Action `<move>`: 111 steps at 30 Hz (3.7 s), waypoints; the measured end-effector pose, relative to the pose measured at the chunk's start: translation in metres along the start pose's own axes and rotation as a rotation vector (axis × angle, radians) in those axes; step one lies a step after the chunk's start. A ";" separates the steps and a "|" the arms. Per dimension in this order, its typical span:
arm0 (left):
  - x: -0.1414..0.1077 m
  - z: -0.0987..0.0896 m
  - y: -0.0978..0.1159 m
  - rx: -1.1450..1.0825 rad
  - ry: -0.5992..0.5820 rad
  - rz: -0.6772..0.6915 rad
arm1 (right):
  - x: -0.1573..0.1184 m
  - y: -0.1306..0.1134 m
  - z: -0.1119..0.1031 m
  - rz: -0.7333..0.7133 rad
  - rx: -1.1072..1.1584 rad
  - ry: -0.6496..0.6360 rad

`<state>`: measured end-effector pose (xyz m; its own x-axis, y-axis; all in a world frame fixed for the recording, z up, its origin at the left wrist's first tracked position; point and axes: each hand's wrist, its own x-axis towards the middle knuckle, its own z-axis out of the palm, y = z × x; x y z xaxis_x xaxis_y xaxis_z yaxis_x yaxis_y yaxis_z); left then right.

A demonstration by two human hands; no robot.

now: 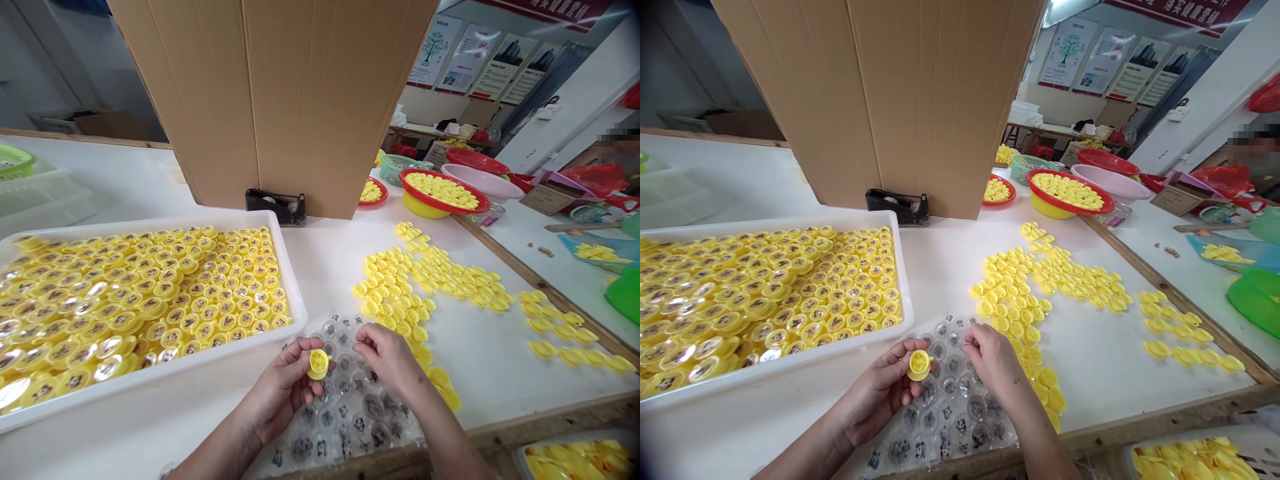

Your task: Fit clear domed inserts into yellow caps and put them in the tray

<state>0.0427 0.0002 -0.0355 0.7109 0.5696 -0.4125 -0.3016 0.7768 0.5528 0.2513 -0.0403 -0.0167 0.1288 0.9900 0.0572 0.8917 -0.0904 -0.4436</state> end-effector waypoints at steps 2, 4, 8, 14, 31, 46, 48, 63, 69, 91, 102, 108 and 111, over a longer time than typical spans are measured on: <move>-0.001 0.000 -0.001 -0.016 0.000 -0.007 | -0.004 -0.009 -0.005 -0.041 0.075 0.032; -0.001 0.000 -0.002 -0.027 -0.007 -0.008 | -0.009 -0.021 -0.006 -0.085 0.139 0.086; -0.002 -0.001 -0.004 -0.040 -0.076 0.042 | -0.018 -0.043 0.004 -0.158 0.207 0.244; -0.002 -0.004 -0.007 -0.075 -0.142 0.127 | -0.031 -0.056 0.020 -0.320 0.245 0.330; 0.007 0.001 -0.013 0.248 0.112 0.254 | -0.035 -0.059 0.027 -0.239 0.383 0.072; -0.057 -0.036 0.005 0.322 0.502 0.196 | -0.033 -0.040 0.026 -0.202 0.359 -0.029; -0.066 -0.042 0.005 0.331 0.540 0.210 | -0.036 -0.048 0.027 -0.254 0.310 -0.117; -0.070 -0.043 0.003 0.030 0.400 0.227 | -0.041 -0.071 0.042 -0.438 -0.059 -0.332; -0.065 -0.035 0.001 -0.114 0.266 0.195 | -0.032 -0.081 0.022 -0.388 0.165 -0.215; -0.081 -0.051 0.010 -0.148 0.284 0.223 | -0.024 -0.086 0.060 -0.356 -0.113 -0.118; -0.070 -0.042 -0.002 -0.041 0.222 0.174 | -0.024 -0.073 0.044 -0.322 0.156 -0.042; -0.056 -0.028 -0.009 -0.103 0.159 0.173 | -0.020 -0.082 0.042 -0.342 0.268 0.215; -0.046 -0.022 -0.009 -0.153 0.121 0.207 | -0.022 -0.090 0.047 -0.426 0.245 0.301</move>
<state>-0.0013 -0.0270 -0.0368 0.5456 0.7412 -0.3910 -0.5314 0.6668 0.5225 0.1480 -0.0493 -0.0199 -0.0695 0.8558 0.5126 0.7698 0.3728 -0.5181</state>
